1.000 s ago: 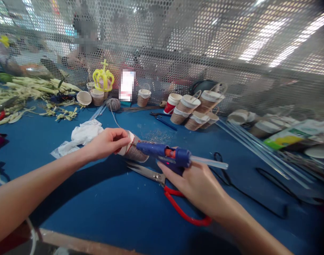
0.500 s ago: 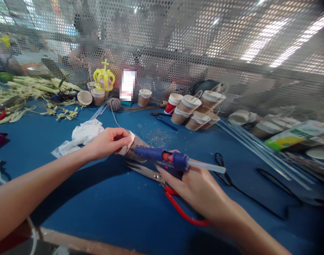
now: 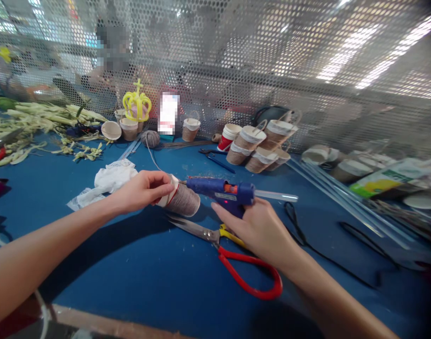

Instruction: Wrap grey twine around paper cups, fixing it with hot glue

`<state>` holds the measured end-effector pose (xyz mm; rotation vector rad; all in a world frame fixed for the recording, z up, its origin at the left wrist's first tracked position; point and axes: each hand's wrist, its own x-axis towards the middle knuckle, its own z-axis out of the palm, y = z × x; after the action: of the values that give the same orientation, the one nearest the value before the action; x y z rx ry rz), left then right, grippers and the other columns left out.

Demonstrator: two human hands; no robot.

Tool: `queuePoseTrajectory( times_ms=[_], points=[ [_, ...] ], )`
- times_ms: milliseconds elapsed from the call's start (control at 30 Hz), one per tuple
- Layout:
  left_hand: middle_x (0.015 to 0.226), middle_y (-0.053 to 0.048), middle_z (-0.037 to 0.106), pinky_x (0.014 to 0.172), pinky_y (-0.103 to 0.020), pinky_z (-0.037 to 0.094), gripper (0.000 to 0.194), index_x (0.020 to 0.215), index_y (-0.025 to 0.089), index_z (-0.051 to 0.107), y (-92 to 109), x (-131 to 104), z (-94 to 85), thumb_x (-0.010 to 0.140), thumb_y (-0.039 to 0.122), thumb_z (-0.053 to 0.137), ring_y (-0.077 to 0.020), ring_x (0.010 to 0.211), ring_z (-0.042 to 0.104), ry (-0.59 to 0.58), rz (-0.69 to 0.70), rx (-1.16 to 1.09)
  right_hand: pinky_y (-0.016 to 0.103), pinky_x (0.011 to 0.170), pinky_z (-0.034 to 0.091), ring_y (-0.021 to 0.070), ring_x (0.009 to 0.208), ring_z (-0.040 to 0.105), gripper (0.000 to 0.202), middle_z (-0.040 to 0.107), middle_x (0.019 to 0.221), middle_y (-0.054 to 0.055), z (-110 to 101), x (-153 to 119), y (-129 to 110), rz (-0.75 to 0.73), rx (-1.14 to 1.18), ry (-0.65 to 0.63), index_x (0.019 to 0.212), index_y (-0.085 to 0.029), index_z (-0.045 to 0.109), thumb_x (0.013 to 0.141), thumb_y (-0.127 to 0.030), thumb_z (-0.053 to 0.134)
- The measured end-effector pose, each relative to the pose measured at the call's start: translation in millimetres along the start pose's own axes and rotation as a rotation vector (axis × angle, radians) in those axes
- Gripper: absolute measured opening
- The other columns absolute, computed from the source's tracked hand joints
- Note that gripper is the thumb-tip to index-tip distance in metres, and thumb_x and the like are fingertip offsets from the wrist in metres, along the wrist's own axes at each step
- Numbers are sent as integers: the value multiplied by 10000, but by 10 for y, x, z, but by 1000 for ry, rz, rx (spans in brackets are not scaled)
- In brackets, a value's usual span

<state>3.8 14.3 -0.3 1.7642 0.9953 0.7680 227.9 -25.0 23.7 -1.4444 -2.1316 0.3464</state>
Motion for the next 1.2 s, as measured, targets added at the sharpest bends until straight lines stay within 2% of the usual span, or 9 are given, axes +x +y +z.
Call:
queuePoseTrajectory(
  times_ms=[200, 400, 567, 633, 733, 833, 1000, 1100, 1200],
  points=[
    [501, 49, 416, 435, -188, 262, 266, 601, 146, 468, -20, 3, 6, 794, 330, 473, -61, 450, 350, -14, 26, -27, 250, 425, 388, 129, 435, 487, 268, 464, 433, -34, 7, 34, -12, 52, 15, 8, 538, -215, 402, 755, -304, 532],
    [508, 53, 398, 446, -193, 260, 267, 586, 151, 459, 16, -6, 9, 795, 318, 459, -66, 462, 343, 6, 19, 18, 220, 408, 423, 91, 378, 481, 219, 500, 437, -45, -62, 91, -24, 280, 341, -67, 604, -181, 473, 737, -327, 568],
    [558, 51, 415, 475, -194, 271, 216, 614, 142, 495, 62, -15, 10, 782, 274, 465, -66, 503, 356, 27, 20, 60, 184, 404, 395, 62, 425, 469, 145, 543, 534, -26, -68, 304, 193, 448, 471, 63, 642, -151, 518, 692, -242, 619],
    [567, 50, 423, 485, -195, 276, 206, 629, 141, 504, 62, -21, 9, 781, 276, 468, -68, 513, 361, 31, 18, 89, 186, 410, 396, 64, 445, 483, 172, 571, 571, 1, -25, 404, 319, 483, 432, 35, 620, -146, 524, 714, -266, 605],
    [580, 48, 432, 506, -197, 291, 209, 638, 139, 507, 58, -30, 5, 783, 285, 464, -73, 531, 376, 37, 21, 130, 196, 423, 413, 71, 444, 499, 225, 579, 561, 22, 91, 526, 485, 497, 387, 2, 568, -145, 519, 754, -264, 563],
    [598, 41, 456, 529, -202, 314, 209, 651, 138, 511, 60, -36, 5, 780, 295, 464, -80, 550, 398, 48, 18, 162, 216, 387, 406, 82, 376, 476, 263, 525, 464, -4, 233, 604, 602, 518, 312, 0, 560, -164, 484, 773, -305, 544],
    [593, 37, 478, 533, -207, 333, 218, 657, 141, 527, 72, -48, 23, 780, 310, 463, -89, 552, 412, 68, 36, 211, 258, 398, 414, 133, 370, 511, 293, 492, 382, 2, 322, 654, 657, 517, 190, -39, 535, -174, 489, 749, -354, 577],
    [600, 29, 500, 541, -213, 344, 219, 662, 142, 530, 72, -57, 33, 788, 305, 458, -96, 567, 424, 72, 56, 233, 297, 498, 433, 204, 555, 589, 331, 540, 453, 58, 238, 673, 544, 466, 109, -19, 474, -187, 457, 713, -345, 623],
    [613, 19, 515, 554, -220, 356, 226, 675, 141, 530, 74, -62, 39, 802, 309, 448, -101, 585, 432, 68, 69, 249, 323, 643, 425, 252, 804, 588, 344, 615, 632, 110, 148, 720, 291, 342, 91, -23, 480, -182, 482, 730, -384, 603]
  ],
)
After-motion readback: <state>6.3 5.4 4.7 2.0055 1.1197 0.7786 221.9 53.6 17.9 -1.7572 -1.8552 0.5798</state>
